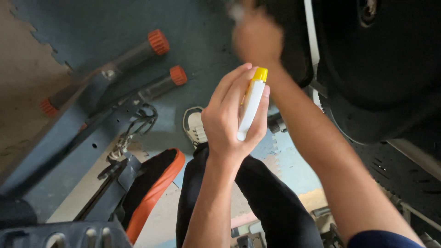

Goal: Cleaning an elliptical machine and other gym equipment with a spray bottle and cloth.

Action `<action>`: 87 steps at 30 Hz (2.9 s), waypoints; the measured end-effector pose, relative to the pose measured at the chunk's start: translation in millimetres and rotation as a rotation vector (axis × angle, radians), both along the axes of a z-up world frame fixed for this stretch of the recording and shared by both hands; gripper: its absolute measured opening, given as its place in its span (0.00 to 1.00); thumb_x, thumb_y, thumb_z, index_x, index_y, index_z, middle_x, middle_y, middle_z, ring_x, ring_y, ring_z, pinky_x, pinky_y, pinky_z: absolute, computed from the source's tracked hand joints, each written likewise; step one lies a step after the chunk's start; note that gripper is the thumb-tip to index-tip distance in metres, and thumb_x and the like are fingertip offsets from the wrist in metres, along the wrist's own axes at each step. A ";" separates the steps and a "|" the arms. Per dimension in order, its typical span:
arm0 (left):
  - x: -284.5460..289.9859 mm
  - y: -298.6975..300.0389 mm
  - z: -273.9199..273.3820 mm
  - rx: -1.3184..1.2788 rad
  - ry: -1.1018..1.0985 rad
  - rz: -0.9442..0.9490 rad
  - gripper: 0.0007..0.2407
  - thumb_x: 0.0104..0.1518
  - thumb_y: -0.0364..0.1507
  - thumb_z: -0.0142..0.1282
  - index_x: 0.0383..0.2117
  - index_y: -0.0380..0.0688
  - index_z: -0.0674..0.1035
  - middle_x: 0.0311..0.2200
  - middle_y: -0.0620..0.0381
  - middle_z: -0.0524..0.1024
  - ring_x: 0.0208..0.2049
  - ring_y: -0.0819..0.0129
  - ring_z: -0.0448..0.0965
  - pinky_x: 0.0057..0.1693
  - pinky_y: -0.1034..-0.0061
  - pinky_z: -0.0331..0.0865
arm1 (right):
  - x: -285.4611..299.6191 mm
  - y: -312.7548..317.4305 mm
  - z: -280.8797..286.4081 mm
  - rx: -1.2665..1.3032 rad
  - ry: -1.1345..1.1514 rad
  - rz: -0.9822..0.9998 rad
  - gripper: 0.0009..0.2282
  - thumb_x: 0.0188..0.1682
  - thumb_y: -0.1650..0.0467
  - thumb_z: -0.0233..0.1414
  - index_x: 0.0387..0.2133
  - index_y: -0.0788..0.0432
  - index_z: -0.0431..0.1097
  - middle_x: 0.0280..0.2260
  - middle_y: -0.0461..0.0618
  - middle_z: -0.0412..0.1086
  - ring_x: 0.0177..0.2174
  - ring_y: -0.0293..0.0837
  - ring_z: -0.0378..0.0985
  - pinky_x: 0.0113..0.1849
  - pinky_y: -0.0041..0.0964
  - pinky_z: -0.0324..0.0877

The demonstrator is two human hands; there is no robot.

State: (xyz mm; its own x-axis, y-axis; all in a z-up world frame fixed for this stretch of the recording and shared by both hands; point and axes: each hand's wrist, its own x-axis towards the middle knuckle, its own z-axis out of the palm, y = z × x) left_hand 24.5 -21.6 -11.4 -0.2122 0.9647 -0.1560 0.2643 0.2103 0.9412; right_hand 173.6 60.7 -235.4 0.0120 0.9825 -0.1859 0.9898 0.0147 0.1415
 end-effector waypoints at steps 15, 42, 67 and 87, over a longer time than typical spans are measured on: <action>27.2 -6.6 6.6 0.017 -0.022 -0.054 0.10 0.63 0.25 0.62 0.48 0.36 0.80 0.50 0.48 0.80 0.46 0.61 0.87 0.51 0.78 0.82 | 17.1 -32.9 47.2 -0.250 0.181 0.124 0.27 0.50 0.60 0.57 0.61 0.59 0.64 0.35 0.63 0.73 0.28 0.61 0.80 0.26 0.57 0.74; 24.8 -25.8 3.2 0.030 0.053 -0.018 0.08 0.69 0.25 0.59 0.48 0.33 0.77 0.46 0.45 0.80 0.45 0.56 0.85 0.52 0.74 0.80 | 41.3 -94.2 49.1 0.117 0.138 0.315 0.32 0.47 0.60 0.58 0.66 0.53 0.58 0.48 0.60 0.67 0.44 0.57 0.74 0.36 0.50 0.73; -8.0 -54.5 10.8 0.031 0.038 0.040 0.09 0.68 0.26 0.58 0.49 0.34 0.78 0.48 0.45 0.80 0.43 0.59 0.86 0.48 0.77 0.81 | 51.8 -110.0 40.7 -0.052 0.336 0.476 0.28 0.45 0.66 0.63 0.62 0.48 0.69 0.51 0.56 0.70 0.47 0.54 0.74 0.43 0.52 0.70; -15.2 -66.2 8.2 0.042 0.031 0.018 0.08 0.69 0.26 0.59 0.49 0.34 0.78 0.48 0.46 0.80 0.43 0.61 0.86 0.48 0.78 0.81 | 23.1 -84.8 8.2 0.061 0.408 0.416 0.28 0.48 0.70 0.61 0.65 0.50 0.67 0.50 0.59 0.69 0.44 0.58 0.72 0.41 0.53 0.69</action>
